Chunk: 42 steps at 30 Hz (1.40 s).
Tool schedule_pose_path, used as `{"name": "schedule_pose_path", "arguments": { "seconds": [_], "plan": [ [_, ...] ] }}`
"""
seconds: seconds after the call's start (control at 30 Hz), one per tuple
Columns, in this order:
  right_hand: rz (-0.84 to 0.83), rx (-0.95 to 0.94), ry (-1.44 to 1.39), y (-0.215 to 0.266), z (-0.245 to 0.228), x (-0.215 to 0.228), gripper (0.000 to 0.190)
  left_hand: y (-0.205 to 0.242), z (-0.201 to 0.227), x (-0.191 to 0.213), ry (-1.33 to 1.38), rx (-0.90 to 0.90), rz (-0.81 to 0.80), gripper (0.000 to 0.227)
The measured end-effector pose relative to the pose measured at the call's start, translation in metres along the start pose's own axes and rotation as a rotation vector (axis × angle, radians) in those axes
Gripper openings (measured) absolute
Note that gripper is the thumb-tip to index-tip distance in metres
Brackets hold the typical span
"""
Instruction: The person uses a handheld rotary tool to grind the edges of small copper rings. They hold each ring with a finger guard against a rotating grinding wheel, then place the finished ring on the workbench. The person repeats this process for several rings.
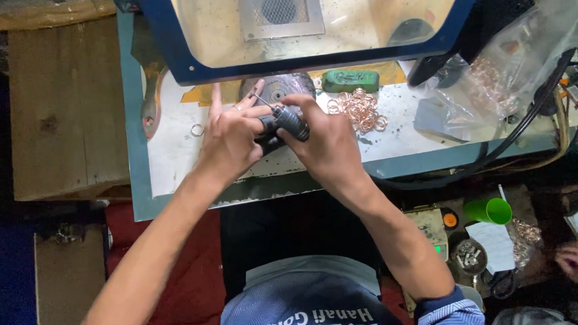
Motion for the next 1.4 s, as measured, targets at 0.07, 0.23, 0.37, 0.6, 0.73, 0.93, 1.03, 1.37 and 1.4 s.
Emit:
{"name": "schedule_pose_path", "arguments": {
  "seconds": [0.07,0.23,0.37,0.6,0.73,0.93,1.03,1.37,1.4],
  "plan": [
    [0.037,0.036,0.021,0.008,-0.004,0.009,0.046,0.000,-0.009,-0.002,0.047,-0.001,0.013,0.019],
    [0.031,-0.002,0.124,0.034,0.020,0.018,0.047,-0.002,-0.013,0.000,0.080,-0.054,0.024,0.018],
    [-0.040,-0.106,0.205,0.036,0.047,0.037,0.043,-0.003,-0.012,0.001,0.078,-0.075,0.007,0.016],
    [-0.058,-0.235,0.477,0.021,0.092,0.062,0.045,-0.003,-0.010,0.001,0.039,-0.071,-0.030,0.013],
    [-0.107,-0.276,0.538,0.011,0.101,0.058,0.044,-0.004,-0.012,0.002,0.054,-0.081,-0.029,0.012],
    [-0.144,-0.295,0.558,0.010,0.099,0.056,0.045,-0.005,-0.015,0.000,0.096,-0.080,-0.020,0.014],
    [-0.138,-0.278,0.552,0.009,0.099,0.056,0.044,-0.005,-0.017,-0.001,0.092,-0.075,-0.024,0.014],
    [-0.005,-0.116,0.484,0.020,0.069,0.068,0.042,-0.007,-0.020,0.000,0.063,-0.095,-0.051,0.012],
    [0.048,-0.004,0.435,0.025,0.059,0.066,0.033,-0.007,-0.019,0.000,0.064,-0.105,-0.059,0.013]
  ]
}}
Point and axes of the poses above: each hand's wrist, its own y-axis away from the middle knuckle, its own x-axis out of the back of the hand, z = x × y, the point moved 6 cm from there along -y, towards the middle knuckle, and after that the axes turned 14 degrees about y, right-handed, at the moved point
